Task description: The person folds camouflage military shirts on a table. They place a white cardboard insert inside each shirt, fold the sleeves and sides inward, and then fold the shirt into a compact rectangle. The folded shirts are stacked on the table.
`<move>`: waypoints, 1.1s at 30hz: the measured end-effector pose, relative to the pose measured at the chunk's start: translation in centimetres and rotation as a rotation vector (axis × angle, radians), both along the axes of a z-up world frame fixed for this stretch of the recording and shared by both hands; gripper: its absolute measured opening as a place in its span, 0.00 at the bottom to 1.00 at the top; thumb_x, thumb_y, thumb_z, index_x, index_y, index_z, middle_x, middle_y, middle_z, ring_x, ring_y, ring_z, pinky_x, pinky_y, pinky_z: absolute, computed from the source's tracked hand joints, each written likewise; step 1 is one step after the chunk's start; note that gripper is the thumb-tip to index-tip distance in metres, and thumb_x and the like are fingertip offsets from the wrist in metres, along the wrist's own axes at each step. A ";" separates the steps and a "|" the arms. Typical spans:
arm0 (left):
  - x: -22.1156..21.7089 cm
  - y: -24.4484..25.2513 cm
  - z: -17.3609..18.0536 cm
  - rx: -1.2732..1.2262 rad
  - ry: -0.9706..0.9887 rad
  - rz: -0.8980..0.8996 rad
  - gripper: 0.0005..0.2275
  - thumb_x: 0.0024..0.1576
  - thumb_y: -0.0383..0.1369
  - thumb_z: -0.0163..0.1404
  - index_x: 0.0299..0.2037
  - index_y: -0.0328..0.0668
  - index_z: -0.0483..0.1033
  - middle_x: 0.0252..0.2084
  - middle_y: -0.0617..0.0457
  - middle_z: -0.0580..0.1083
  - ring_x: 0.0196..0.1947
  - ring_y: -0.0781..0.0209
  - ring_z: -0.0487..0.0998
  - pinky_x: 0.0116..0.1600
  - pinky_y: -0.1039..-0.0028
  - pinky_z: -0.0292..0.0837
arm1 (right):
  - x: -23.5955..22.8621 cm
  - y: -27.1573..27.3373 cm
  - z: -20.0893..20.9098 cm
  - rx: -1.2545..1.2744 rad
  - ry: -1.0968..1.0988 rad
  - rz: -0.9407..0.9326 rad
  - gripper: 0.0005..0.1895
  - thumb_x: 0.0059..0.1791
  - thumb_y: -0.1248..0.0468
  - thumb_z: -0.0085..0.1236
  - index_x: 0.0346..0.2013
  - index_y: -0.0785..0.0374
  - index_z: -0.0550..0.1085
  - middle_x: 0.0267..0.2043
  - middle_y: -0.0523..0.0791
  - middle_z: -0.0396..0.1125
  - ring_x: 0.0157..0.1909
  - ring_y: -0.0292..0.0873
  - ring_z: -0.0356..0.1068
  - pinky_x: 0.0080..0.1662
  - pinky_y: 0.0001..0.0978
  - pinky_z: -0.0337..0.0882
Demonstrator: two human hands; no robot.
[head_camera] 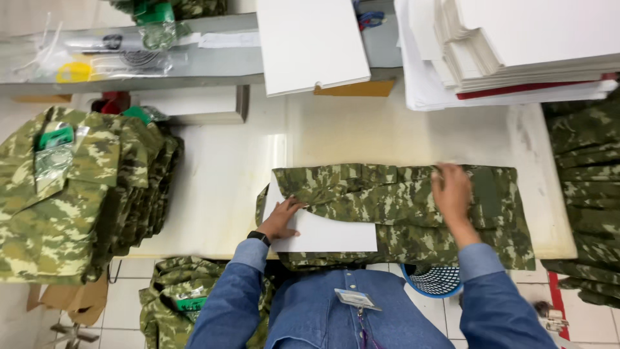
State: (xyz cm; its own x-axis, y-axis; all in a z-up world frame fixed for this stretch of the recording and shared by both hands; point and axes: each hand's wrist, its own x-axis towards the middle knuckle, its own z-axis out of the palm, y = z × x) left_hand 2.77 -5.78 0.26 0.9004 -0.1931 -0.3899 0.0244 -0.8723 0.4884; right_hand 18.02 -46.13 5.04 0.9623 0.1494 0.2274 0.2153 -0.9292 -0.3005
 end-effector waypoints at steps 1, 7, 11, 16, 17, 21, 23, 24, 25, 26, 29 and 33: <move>0.1 0.4 1.1 -0.091 0.006 -0.054 0.35 0.34 0.43 0.57 0.53 0.53 0.55 0.56 0.50 0.54 0.61 0.46 0.48 0.58 0.42 0.44 | -2.1 4.6 1.5 0.138 0.103 0.217 0.12 0.42 0.63 0.46 0.41 0.55 0.69 0.40 0.47 0.61 0.45 0.51 0.61 0.47 0.45 0.57; 0.1 1.4 2.9 -0.214 0.030 -0.057 0.27 0.43 0.36 0.51 0.54 0.46 0.57 0.57 0.48 0.55 0.61 0.46 0.47 0.58 0.42 0.44 | -11.6 17.3 4.2 -0.369 0.497 1.038 0.34 0.33 0.58 0.58 0.52 0.46 0.58 0.61 0.45 0.44 0.63 0.59 0.30 0.51 0.74 0.35; 0.3 2.4 0.5 -0.257 0.032 -0.127 0.33 0.41 0.50 0.49 0.57 0.51 0.53 0.58 0.50 0.53 0.62 0.46 0.45 0.58 0.43 0.43 | -11.6 16.5 3.3 -0.399 0.598 1.003 0.31 0.35 0.54 0.54 0.52 0.42 0.57 0.63 0.40 0.39 0.64 0.56 0.25 0.53 0.70 0.31; -0.6 2.1 -1.0 -0.042 -0.003 -0.252 0.55 0.17 0.58 0.53 0.61 0.56 0.42 0.61 0.55 0.47 0.63 0.51 0.40 0.62 0.49 0.41 | -11.4 16.3 2.6 -0.313 0.744 0.884 0.27 0.39 0.56 0.53 0.51 0.35 0.59 0.64 0.37 0.35 0.65 0.52 0.25 0.55 0.67 0.28; -1.0 1.7 -1.0 -0.044 -0.005 -0.258 0.55 0.17 0.58 0.53 0.61 0.56 0.42 0.61 0.55 0.47 0.63 0.51 0.40 0.62 0.49 0.41 | -11.6 16.2 2.4 -0.314 0.744 0.877 0.27 0.39 0.56 0.53 0.51 0.35 0.59 0.64 0.37 0.35 0.65 0.52 0.25 0.55 0.67 0.28; -1.8 1.3 1.2 0.127 -0.066 -0.245 0.52 0.23 0.56 0.52 0.61 0.56 0.38 0.62 0.59 0.44 0.64 0.56 0.36 0.63 0.55 0.37 | -13.6 16.1 1.9 -0.328 0.606 0.791 0.26 0.39 0.59 0.52 0.51 0.38 0.59 0.64 0.40 0.34 0.65 0.53 0.27 0.56 0.65 0.33; -2.2 1.1 2.1 0.106 -0.061 -0.235 0.50 0.26 0.55 0.53 0.61 0.56 0.38 0.62 0.60 0.44 0.64 0.56 0.35 0.62 0.55 0.36 | -16.7 15.3 -0.1 -0.340 0.514 0.712 0.27 0.39 0.64 0.51 0.51 0.41 0.58 0.64 0.44 0.33 0.64 0.56 0.27 0.55 0.64 0.36; -2.1 1.3 2.2 0.057 -0.054 -0.220 0.51 0.27 0.49 0.58 0.61 0.54 0.37 0.63 0.60 0.42 0.64 0.56 0.33 0.62 0.58 0.31 | -18.5 14.9 -2.1 -0.101 0.494 0.727 0.16 0.39 0.66 0.49 0.40 0.51 0.61 0.48 0.44 0.46 0.48 0.47 0.44 0.43 0.44 0.52; -2.0 1.5 2.2 0.007 -0.047 -0.205 0.53 0.28 0.43 0.63 0.61 0.52 0.35 0.64 0.60 0.40 0.64 0.57 0.31 0.62 0.60 0.26 | -20.3 14.4 -4.0 0.137 0.466 0.733 0.05 0.39 0.69 0.47 0.29 0.62 0.64 0.32 0.44 0.59 0.31 0.37 0.61 0.32 0.23 0.67; -2.1 1.3 2.0 0.003 -0.046 -0.207 0.53 0.28 0.43 0.63 0.61 0.52 0.35 0.64 0.60 0.40 0.64 0.57 0.31 0.62 0.60 0.26 | -21.0 13.6 -5.6 0.135 0.469 0.730 0.05 0.39 0.69 0.47 0.29 0.62 0.64 0.32 0.44 0.59 0.31 0.37 0.61 0.32 0.23 0.67; -2.3 0.7 1.7 0.030 -0.052 -0.200 0.54 0.27 0.41 0.64 0.61 0.50 0.36 0.64 0.59 0.41 0.64 0.56 0.32 0.62 0.59 0.26 | -22.3 11.8 -10.1 -0.550 1.144 0.318 0.22 0.41 0.50 0.39 0.45 0.58 0.64 0.48 0.46 0.60 0.49 0.48 0.61 0.47 0.38 0.63; -1.8 -0.1 1.4 0.127 -0.063 -0.171 0.53 0.26 0.37 0.65 0.61 0.47 0.37 0.62 0.55 0.43 0.63 0.52 0.34 0.60 0.50 0.34 | -20.9 12.6 -12.3 0.204 1.238 -0.067 0.32 0.32 0.44 0.49 0.42 0.62 0.68 0.45 0.49 0.63 0.47 0.49 0.61 0.47 0.35 0.62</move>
State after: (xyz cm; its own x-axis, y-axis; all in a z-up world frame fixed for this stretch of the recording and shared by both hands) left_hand 0.97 -5.86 1.63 0.8820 -0.2980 -0.3652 -0.1559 -0.9156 0.3705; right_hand -2.85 -33.48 -7.28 0.5505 0.1604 -0.8192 -0.3591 -0.8404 -0.4059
